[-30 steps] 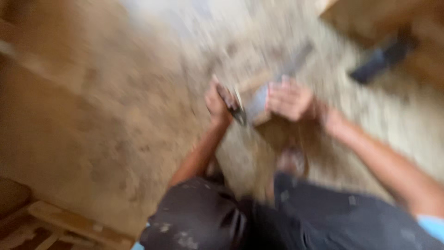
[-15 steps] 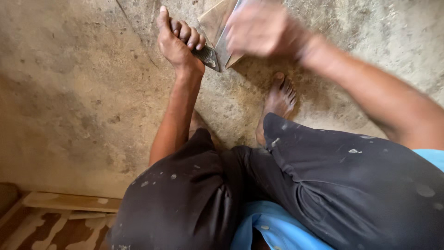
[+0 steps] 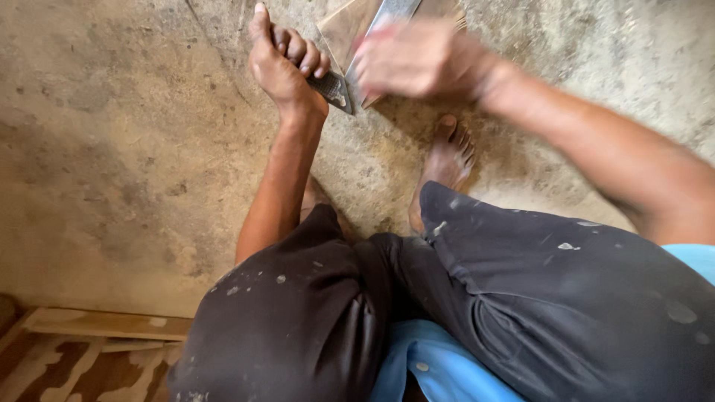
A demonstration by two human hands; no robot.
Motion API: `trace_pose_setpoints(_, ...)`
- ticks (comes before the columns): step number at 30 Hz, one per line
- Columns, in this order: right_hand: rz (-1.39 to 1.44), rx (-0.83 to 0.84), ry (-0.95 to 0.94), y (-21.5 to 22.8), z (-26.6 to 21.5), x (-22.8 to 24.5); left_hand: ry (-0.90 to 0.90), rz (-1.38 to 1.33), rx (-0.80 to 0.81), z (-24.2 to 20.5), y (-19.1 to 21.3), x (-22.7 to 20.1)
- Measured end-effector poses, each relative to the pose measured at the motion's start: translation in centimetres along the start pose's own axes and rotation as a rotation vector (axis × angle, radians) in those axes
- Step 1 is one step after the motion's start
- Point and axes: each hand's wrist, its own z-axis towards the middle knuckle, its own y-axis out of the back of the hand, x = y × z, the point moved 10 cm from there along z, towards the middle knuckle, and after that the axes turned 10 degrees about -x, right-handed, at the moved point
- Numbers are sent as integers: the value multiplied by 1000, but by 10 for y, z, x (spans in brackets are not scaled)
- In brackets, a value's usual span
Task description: The person sands the edges and faces of a wooden block using sandpaper while holding a metal try square against the wood.
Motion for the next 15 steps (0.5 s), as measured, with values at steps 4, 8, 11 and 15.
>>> trace_pose_setpoints(4,-11,30,-40,3,-7,0,63,-37,16,1,2,4)
trace_pose_setpoints(8,-28,59,-54,7,-14,-2,72,-24,-21,1,1,2)
trace_pose_setpoints(11,48,44,-103,5,-23,-16,43,-27,31,0,-2,0)
trace_pose_setpoints(15,-2,33,-84,-10,-27,-20,48,-15,37,-2,3,3)
